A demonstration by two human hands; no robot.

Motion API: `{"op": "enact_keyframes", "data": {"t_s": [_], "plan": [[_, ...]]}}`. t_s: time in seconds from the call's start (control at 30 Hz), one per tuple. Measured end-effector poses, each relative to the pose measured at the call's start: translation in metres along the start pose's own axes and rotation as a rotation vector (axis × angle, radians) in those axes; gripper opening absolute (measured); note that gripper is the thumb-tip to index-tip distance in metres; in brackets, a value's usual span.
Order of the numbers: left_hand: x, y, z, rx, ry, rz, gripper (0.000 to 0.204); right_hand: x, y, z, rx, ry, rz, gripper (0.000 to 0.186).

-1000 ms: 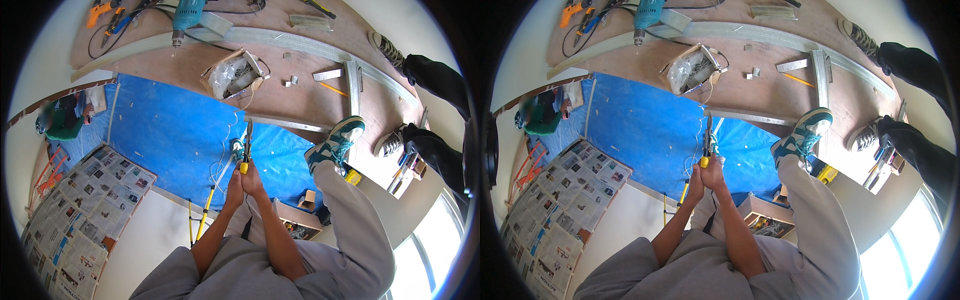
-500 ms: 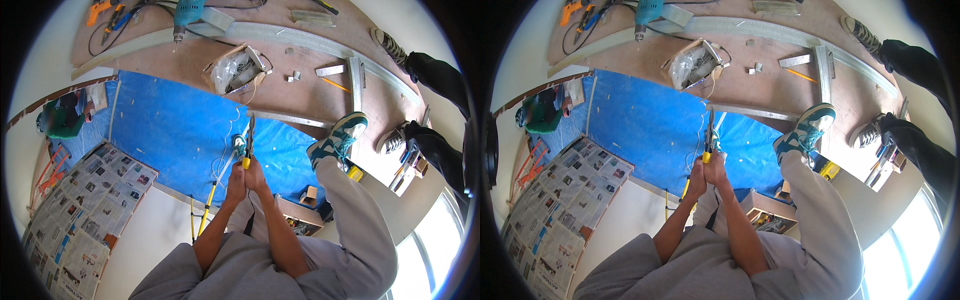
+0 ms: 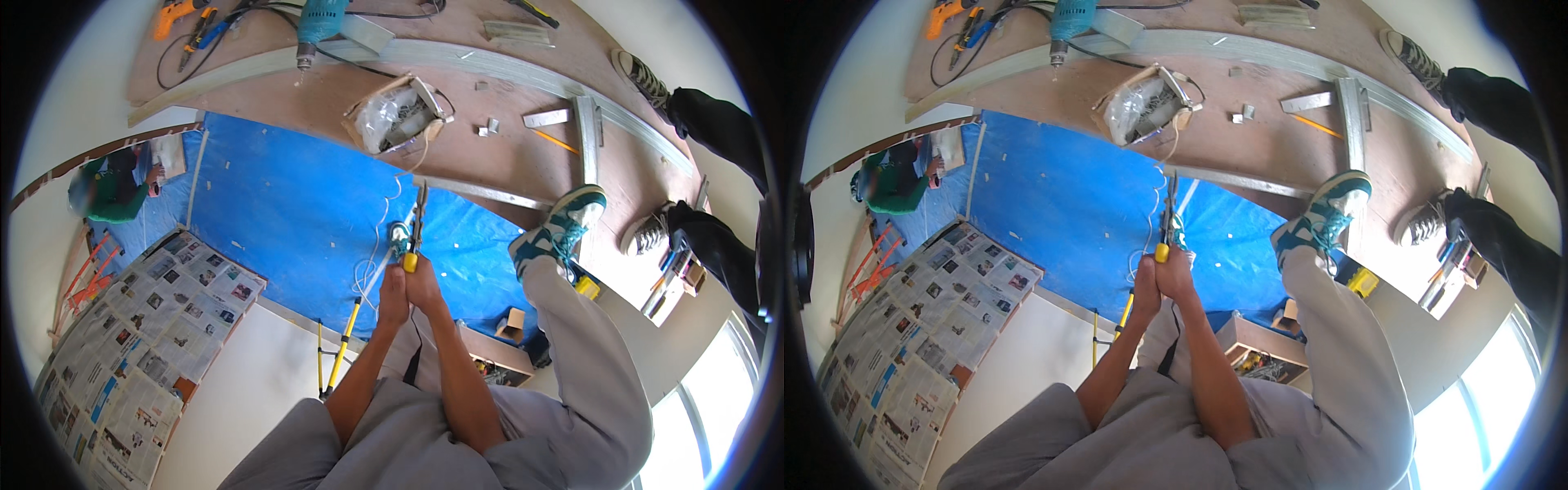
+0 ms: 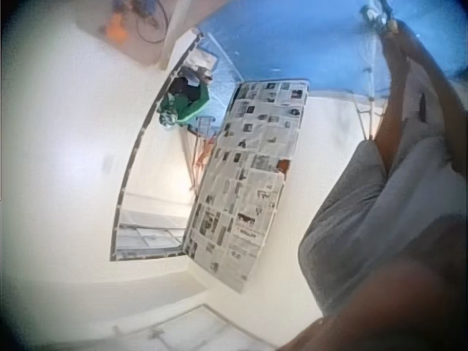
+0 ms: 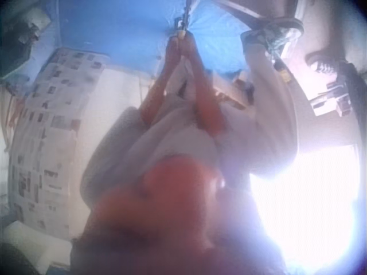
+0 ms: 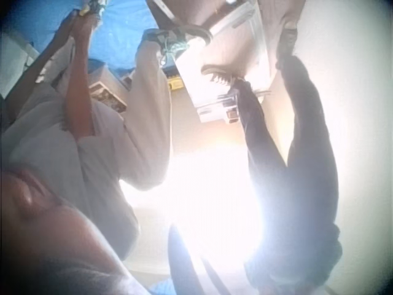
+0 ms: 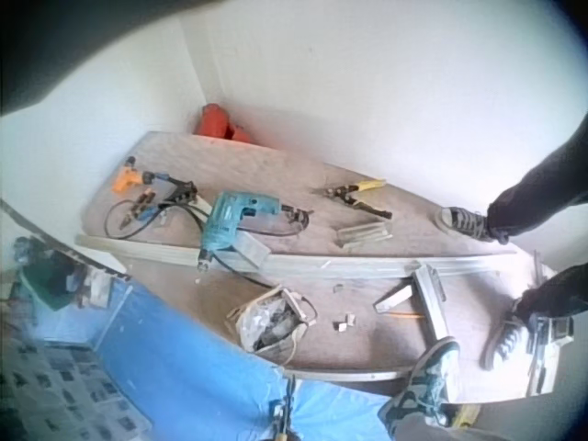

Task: The person uses tin snips to cut and trim metal studs on a workbench, then lifts and fits the cut pieces into a ceiling framework. The person handles metal studs and tin snips throughout the task.

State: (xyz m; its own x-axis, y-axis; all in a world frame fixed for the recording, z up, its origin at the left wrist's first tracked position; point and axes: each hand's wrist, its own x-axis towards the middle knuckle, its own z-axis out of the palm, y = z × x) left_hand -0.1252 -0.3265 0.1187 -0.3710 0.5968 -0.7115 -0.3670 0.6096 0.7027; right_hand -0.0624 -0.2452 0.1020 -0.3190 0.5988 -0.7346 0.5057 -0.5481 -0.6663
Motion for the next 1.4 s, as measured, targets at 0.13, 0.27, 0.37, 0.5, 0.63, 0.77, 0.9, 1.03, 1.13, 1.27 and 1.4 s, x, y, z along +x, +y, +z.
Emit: {"op": "enact_keyframes", "data": {"t_s": [0.13, 0.27, 0.37, 0.5, 0.63, 0.77, 0.9, 1.03, 1.13, 1.27, 1.4], "plan": [[0.002, -0.015, -0.001, 0.005, -0.013, 0.009, 0.054, -0.006, -0.009, -0.006, -0.003, 0.010, 0.044, 0.029], [0.006, -0.010, 0.005, -0.184, -0.074, -0.065, 0.056, -0.009, -0.014, -0.011, -0.028, 0.048, -0.030, 0.032], [0.006, 0.006, 0.005, -0.068, -0.076, -0.100, 0.061, -0.009, -0.015, -0.010, -0.006, 0.046, -0.065, 0.033], [0.003, 0.035, 0.002, 0.184, -0.010, -0.071, 0.062, -0.004, -0.019, -0.009, -0.053, 0.035, -0.031, 0.030], [0.000, 0.063, 0.007, 0.011, -0.023, -0.203, 0.063, -0.004, -0.034, -0.015, 0.074, -0.088, 0.242, 0.027], [-0.005, 0.075, 0.016, -0.056, 0.016, -0.169, 0.064, -0.005, -0.050, -0.020, 0.060, -0.049, 0.183, 0.040], [-0.003, 0.068, 0.011, -0.077, -0.112, -0.197, 0.065, -0.006, -0.048, -0.023, 0.002, -0.066, 0.221, 0.031], [0.005, 0.069, -0.010, 0.237, -0.144, 0.002, 0.065, -0.013, -0.028, -0.015, 0.370, -0.107, 0.148, 0.034], [0.014, 0.092, -0.031, 0.645, -0.266, -0.149, 0.078, -0.020, -0.008, -0.016, 0.441, -0.139, 0.134, 0.040], [0.056, 0.147, -0.019, 0.694, 0.041, 0.624, 0.070, -0.033, 0.020, -0.022, 0.651, -0.164, 0.070, 0.041], [0.134, 0.192, 0.049, 0.800, -0.200, 1.105, 0.042, -0.044, 0.048, -0.015, 0.594, -0.008, 0.111, 0.037]]}}
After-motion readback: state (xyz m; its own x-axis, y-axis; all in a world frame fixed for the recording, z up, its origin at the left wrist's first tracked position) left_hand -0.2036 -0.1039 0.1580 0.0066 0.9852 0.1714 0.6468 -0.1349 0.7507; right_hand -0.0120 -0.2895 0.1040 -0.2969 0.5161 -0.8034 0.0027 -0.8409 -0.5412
